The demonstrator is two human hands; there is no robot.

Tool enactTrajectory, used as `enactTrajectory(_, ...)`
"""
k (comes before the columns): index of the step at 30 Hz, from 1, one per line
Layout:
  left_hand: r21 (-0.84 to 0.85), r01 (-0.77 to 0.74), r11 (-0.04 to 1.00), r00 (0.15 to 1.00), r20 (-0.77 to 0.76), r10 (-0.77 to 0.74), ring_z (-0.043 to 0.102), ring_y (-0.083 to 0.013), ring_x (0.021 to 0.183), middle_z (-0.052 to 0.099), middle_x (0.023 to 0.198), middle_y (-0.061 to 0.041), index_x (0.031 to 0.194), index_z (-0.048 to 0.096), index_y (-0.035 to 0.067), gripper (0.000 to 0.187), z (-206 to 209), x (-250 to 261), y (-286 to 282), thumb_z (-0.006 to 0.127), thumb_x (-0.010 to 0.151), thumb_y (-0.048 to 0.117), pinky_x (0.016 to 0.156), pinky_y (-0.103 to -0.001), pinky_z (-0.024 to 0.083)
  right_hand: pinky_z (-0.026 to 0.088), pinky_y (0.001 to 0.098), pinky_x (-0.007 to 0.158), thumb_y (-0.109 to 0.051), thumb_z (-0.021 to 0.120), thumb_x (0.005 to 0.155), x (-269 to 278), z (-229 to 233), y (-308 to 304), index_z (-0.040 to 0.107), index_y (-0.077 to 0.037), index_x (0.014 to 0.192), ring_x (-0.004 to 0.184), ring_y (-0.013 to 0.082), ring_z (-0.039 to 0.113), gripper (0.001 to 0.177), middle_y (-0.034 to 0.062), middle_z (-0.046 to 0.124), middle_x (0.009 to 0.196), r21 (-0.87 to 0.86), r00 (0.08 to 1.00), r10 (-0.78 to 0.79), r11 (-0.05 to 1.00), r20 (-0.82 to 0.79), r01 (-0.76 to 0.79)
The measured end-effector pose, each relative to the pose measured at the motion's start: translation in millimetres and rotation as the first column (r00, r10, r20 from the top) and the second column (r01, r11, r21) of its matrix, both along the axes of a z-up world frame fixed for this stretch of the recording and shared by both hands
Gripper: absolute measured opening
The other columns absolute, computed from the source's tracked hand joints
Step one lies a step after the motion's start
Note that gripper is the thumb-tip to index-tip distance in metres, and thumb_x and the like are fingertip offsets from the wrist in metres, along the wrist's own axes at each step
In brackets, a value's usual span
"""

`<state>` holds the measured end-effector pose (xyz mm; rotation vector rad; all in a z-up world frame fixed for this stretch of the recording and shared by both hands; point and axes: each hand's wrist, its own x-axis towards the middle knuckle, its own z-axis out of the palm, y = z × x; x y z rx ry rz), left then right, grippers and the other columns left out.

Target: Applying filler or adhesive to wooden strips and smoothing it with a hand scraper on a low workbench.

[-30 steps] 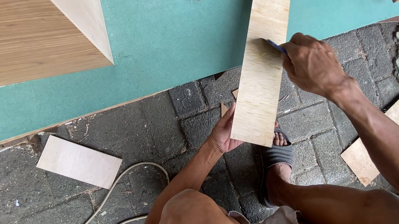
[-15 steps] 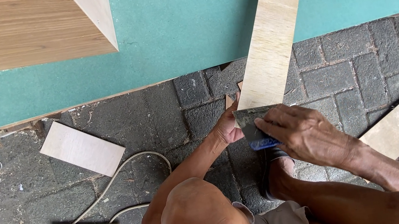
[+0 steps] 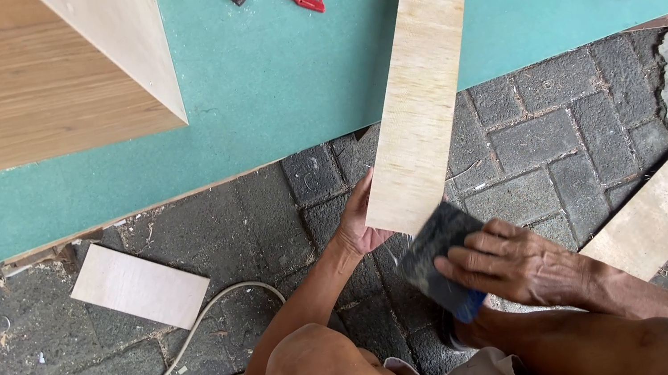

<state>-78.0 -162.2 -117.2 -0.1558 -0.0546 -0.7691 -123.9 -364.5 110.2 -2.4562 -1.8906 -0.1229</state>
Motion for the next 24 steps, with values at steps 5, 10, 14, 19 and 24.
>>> enactTrajectory(5, -0.11, 0.053, 0.993, 0.999, 0.014, -0.052, 0.047, -0.055, 0.136, 0.038, 0.158, -0.032, 0.165, 0.025, 0.002, 0.083, 31, -4, 15, 0.052, 0.104, 0.051, 0.122, -0.063, 0.031, 0.054, 0.0445, 0.085, -0.031, 0.056, 0.103, 16, 0, -28, 0.064, -0.013, 0.129, 0.099, 0.0237, 0.066, 0.033, 0.0047, 0.068, 0.121, 0.177, 0.87, -0.072, 0.968, -0.487, 0.179)
enactTrajectory(10, -0.098, 0.1, 0.99, 0.995, 0.03, -0.097, 0.047, -0.0566, 0.137, 0.039, 0.158, -0.032, 0.166, 0.022, 0.001, 0.093, 26, -32, 29, 0.055, 0.098, 0.055, 0.111, -0.074, 0.04, 0.059, 0.0238, 0.047, -0.019, 0.046, 0.106, 104, 12, -42, 0.069, -0.01, 0.118, 0.063, 0.0098, 0.068, 0.028, 0.0064, 0.076, 0.097, 0.281, 0.789, -0.393, 0.781, -0.472, 0.557)
enactTrajectory(14, 0.098, 0.063, 0.993, 0.998, 0.021, -0.065, 0.056, -0.0508, 0.127, 0.05, 0.148, -0.032, 0.162, 0.029, -0.003, 0.108, 25, -57, 37, 0.061, 0.085, 0.066, 0.104, -0.07, 0.047, 0.057, 0.0409, 0.059, -0.004, 0.053, 0.101, 205, -21, -48, 0.069, -0.005, 0.13, 0.09, 0.0295, 0.071, 0.033, 0.0146, 0.075, 0.116, 0.226, 0.81, -0.577, 0.78, -0.099, 0.583)
enactTrajectory(19, 0.087, 0.188, 0.978, 0.98, -0.081, -0.181, 0.06, -0.044, 0.123, 0.054, 0.142, -0.028, 0.161, 0.032, -0.003, 0.116, 20, -73, 45, 0.067, 0.075, 0.068, 0.103, -0.062, 0.051, 0.056, 0.0474, 0.078, -0.001, 0.059, 0.086, 303, -97, -33, 0.072, -0.014, 0.126, 0.102, 0.0329, 0.072, 0.044, 0.0051, 0.075, 0.125, 0.123, 0.703, -0.689, 0.724, 0.173, 0.679)
enactTrajectory(24, 0.227, 0.162, 0.96, 0.978, -0.166, -0.125, 0.062, -0.0454, 0.102, 0.06, 0.12, -0.033, 0.15, 0.041, -0.003, 0.111, 12, -74, 51, 0.06, 0.072, 0.074, 0.082, -0.054, 0.057, 0.066, 0.0405, 0.07, 0.006, 0.053, 0.098, 266, -76, 21, 0.073, -0.018, 0.125, 0.109, 0.026, 0.074, 0.041, 0.0038, 0.075, 0.125, 0.076, 0.885, -0.453, 0.884, -0.11, 0.462)
